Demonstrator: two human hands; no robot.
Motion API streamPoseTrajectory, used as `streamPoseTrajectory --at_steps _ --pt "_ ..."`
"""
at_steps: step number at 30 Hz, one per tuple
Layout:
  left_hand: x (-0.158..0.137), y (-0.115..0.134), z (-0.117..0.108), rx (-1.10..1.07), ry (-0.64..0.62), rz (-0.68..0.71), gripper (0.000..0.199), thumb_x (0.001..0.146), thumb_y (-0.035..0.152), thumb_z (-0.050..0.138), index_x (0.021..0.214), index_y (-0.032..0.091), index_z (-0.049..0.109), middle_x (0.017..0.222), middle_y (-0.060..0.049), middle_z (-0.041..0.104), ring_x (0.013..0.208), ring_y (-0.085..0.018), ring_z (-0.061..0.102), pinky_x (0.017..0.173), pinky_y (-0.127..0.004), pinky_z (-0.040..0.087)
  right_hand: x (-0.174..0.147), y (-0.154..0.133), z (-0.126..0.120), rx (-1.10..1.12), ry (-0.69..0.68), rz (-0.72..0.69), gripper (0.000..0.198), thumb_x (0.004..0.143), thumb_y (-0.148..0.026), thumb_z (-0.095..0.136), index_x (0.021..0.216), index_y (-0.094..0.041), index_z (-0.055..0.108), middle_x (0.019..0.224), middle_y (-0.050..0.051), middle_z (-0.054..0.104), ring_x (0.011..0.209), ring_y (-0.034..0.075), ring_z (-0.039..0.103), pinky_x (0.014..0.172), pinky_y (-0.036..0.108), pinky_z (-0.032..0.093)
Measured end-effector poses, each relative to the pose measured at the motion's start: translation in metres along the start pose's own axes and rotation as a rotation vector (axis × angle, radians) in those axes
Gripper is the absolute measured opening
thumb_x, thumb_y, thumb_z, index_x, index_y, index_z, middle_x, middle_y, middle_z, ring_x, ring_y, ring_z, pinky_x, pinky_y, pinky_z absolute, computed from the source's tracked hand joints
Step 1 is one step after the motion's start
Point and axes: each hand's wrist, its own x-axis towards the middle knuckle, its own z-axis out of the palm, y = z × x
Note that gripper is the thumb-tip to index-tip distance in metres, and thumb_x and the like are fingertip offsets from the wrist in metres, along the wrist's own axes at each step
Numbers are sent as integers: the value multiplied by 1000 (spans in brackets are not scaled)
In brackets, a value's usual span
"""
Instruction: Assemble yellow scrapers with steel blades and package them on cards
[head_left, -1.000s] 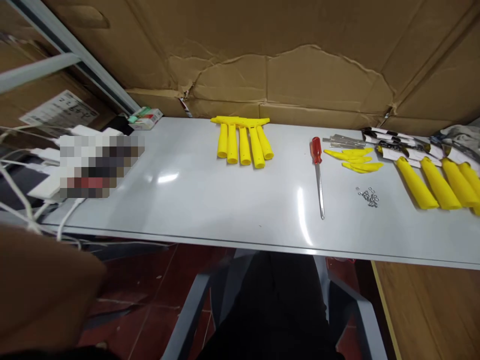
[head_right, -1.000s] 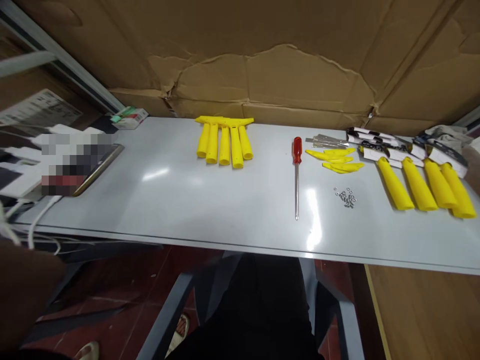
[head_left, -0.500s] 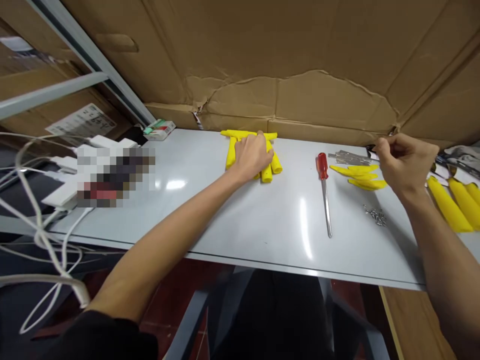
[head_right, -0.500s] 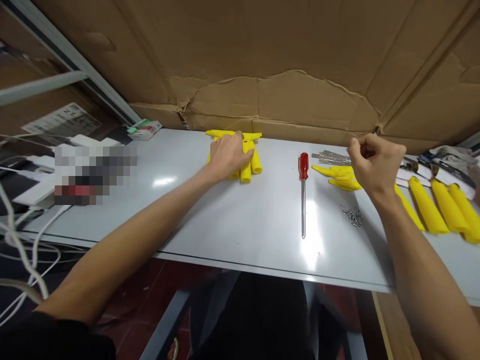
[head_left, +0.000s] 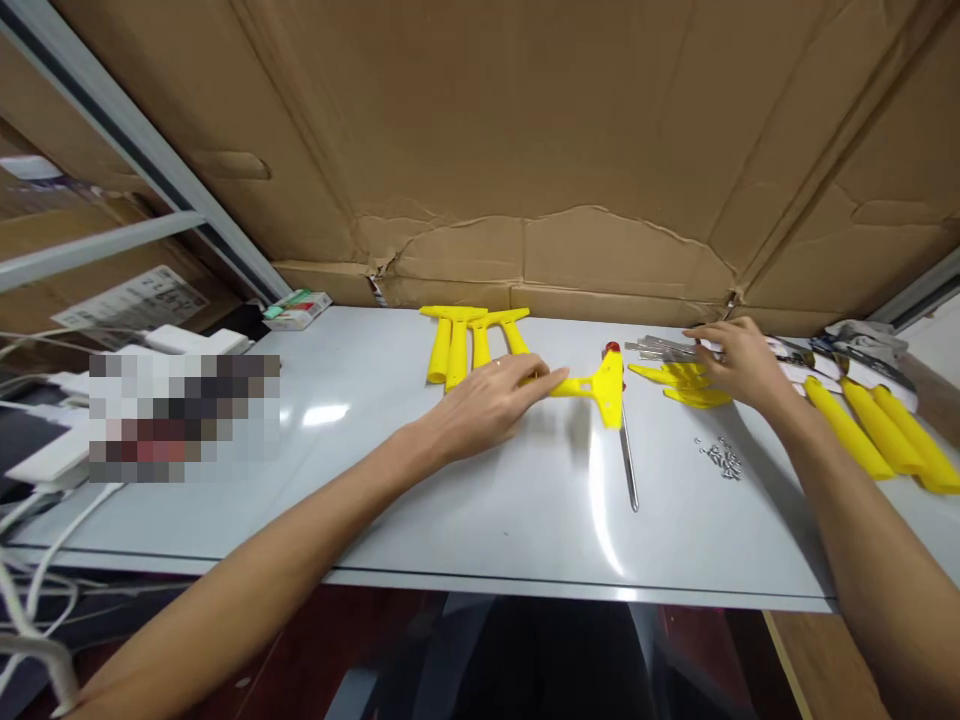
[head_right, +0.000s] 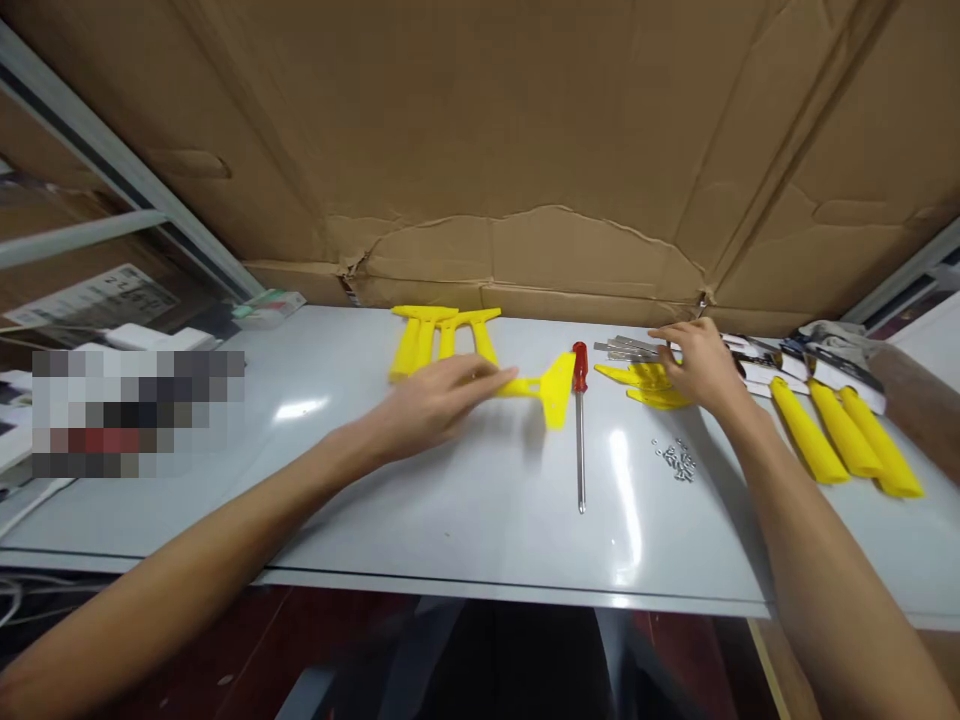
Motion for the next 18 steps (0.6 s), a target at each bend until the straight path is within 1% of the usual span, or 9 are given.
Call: streamPoseTrajectory --at_steps 1,2,4,6,8,10,14,16,18 --pt "-5 1 7 36 -9 42 52 97 1 38 145 17 52 113 -12 68 96 -21 65 82 -34 56 8 0 6 -10 -24 -22 41 95 -25 53 129 -18 75 130 10 71 117 26 57 106 39 41" --pt "-10 2 13 66 -16 46 53 95 0 39 145 15 51 114 -14 68 96 -22 65 81 -36 56 16 0 12 -19 -50 -35 42 95 -26 52 130 -17 75 131 10 71 120 28 57 107 41 42" --pt "-15 7 20 100 -19 5 53 96 0 39 145 13 50 115 -16 68 96 -23 65 80 -37 57 33 1 20 -28 -110 -46 41 92 -27 56 125 -16 77 125 10 73 118 29 59 105 41 45" --pt "-15 14 22 107 -16 -54 48 100 3 39 145 14 51 116 -15 68 96 -23 65 80 -36 57 47 2 24 -21 -180 -44 37 86 -27 64 117 -16 80 113 10 76 107 27 65 97 37 48" --pt "-14 19 23 107 2 -79 37 107 16 42 142 14 55 112 -14 68 94 -22 65 78 -35 56 55 4 26 -5 -233 -27 35 81 -26 68 112 -17 81 100 8 77 92 23 67 85 31 48" --pt "-13 21 24 103 23 -83 33 110 28 45 137 14 58 107 -12 69 92 -21 64 77 -35 55 56 6 25 16 -250 -3 31 80 -27 69 107 -17 81 95 7 76 83 19 67 75 28 45" --pt "-13 23 25 59 70 -145 35 110 33 43 133 15 63 98 -10 68 84 -20 62 71 -32 53 42 1 11 46 -202 35 20 84 -29 69 97 -17 79 95 6 76 82 15 65 73 25 41" --pt "-14 23 24 23 103 -190 36 111 32 43 135 15 63 95 -9 66 81 -18 61 69 -29 52 30 -9 -2 38 -125 55 18 88 -29 66 97 -17 76 96 6 75 84 15 64 74 26 40" --pt "-14 23 22 -2 134 -231 38 111 33 43 138 14 61 94 -8 66 79 -17 61 67 -28 52 18 -23 -12 23 -3 69 22 94 -34 61 104 -19 74 101 6 75 89 17 65 77 27 40"
